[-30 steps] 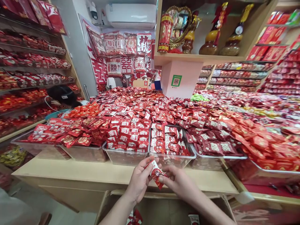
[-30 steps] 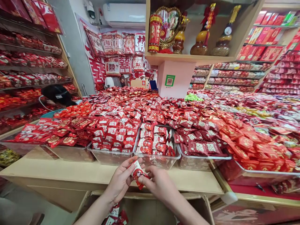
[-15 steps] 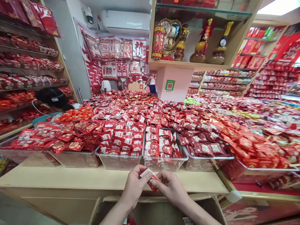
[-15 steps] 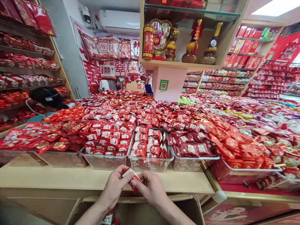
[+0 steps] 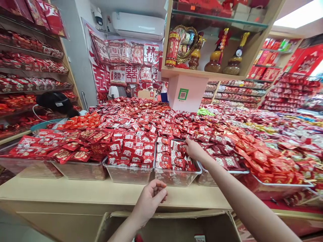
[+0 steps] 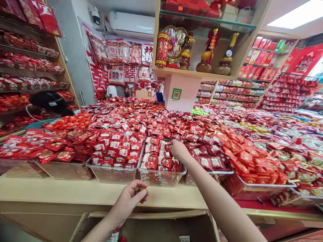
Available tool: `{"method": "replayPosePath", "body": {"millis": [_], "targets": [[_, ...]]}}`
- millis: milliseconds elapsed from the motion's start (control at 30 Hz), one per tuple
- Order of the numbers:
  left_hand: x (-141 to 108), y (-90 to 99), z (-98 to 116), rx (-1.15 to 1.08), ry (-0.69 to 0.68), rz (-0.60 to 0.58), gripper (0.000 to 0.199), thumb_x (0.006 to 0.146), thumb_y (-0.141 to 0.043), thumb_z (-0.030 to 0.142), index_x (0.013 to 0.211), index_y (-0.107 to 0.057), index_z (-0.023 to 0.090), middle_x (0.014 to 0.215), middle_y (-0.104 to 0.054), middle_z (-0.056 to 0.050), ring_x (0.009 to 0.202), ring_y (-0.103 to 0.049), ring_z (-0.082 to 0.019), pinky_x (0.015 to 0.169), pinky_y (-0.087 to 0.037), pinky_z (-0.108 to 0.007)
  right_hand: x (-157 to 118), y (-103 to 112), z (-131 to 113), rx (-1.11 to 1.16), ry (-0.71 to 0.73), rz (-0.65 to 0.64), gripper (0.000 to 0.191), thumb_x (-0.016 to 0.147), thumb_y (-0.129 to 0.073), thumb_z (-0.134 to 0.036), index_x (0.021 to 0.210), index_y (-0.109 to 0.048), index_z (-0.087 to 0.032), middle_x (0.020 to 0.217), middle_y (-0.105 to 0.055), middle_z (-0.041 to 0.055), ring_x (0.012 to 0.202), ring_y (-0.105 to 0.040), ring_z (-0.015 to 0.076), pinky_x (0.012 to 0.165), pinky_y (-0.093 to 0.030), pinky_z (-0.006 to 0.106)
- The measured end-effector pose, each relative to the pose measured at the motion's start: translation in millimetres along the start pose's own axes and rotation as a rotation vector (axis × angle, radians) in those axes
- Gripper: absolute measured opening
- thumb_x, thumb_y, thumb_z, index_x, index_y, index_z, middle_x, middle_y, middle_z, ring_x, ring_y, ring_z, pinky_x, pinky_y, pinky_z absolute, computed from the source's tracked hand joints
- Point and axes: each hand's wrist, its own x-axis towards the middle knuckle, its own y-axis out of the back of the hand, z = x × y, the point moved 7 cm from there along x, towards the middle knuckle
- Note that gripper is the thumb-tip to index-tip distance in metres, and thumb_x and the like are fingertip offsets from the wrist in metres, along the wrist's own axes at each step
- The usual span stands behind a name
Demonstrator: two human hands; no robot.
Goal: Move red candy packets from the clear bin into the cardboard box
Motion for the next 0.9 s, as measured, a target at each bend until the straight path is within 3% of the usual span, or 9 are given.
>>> {"method": "replayPosePath", "body": {"millis": [100,233,467,667,900], "targets": [[0.1,-1.0,-1.6,0.024,0.014,-0.019,0.01,0.073,-0.056,0.021,0.08,-0.053,0.015,0.061,-0.056,0.003,0.057,-0.051,-0.009,0.055,-0.041,-0.022,26.1,-18.8,5.1,-0.043,-0.003,-0.093,0.017,0.073,-0.044,-0.012,0.084,-0.057,-0.011,0.082,-0.064,0.013,0.074,-0.058,0.0208,0.058,-0.037,0.024],[-0.8,-1.9,-3.5,0.05,0.05,-0.032,0.009,0.073,-0.054,0.02,0.079,-0.052,0.015,0.062,-0.056,0.002,0.058,-0.052,-0.01,0.057,-0.041,-0.023,35.0,-36.7,6.3,-0.085,-0.005,-0.117,0.02,0.071,-0.046,-0.012,0.088,-0.056,-0.011,0.087,-0.063,0.0132,0.076,-0.058,0.0213,0.057,-0.037,0.024],[-1.1,-4.7,-2.4,0.093,0.082,-0.037,0.006,0.073,-0.053,0.02,0.077,-0.052,0.015,0.06,-0.054,0.004,0.059,-0.051,-0.01,0.059,-0.041,-0.024,25.3,-37.5,1.8,-0.143,0.051,-0.022,0.018,0.074,-0.045,-0.014,0.087,-0.056,-0.009,0.091,-0.057,0.0158,0.086,-0.054,0.0216,0.069,-0.037,0.025],[-0.8,-3.9,-4.7,0.084,0.081,-0.04,0.007,0.073,-0.053,0.021,0.078,-0.052,0.016,0.063,-0.056,0.003,0.06,-0.053,-0.011,0.06,-0.042,-0.025,17.3,-41.0,-5.8,-0.136,0.158,-0.002,0.026,0.072,-0.054,-0.03,0.09,-0.056,-0.012,0.096,-0.055,0.012,0.089,-0.052,0.02,0.074,-0.036,0.023],[-0.9,-4.3,-8.6,0.046,0.113,-0.047,0.011,0.07,-0.056,0.025,0.076,-0.053,0.016,0.062,-0.057,0.002,0.058,-0.053,-0.011,0.058,-0.041,-0.024,26.2,-46.3,-11.1,-0.149,0.237,-0.037,0.014,0.072,-0.052,-0.02,0.084,-0.057,-0.013,0.089,-0.059,0.0102,0.087,-0.054,0.0194,0.073,-0.035,0.023]]}}
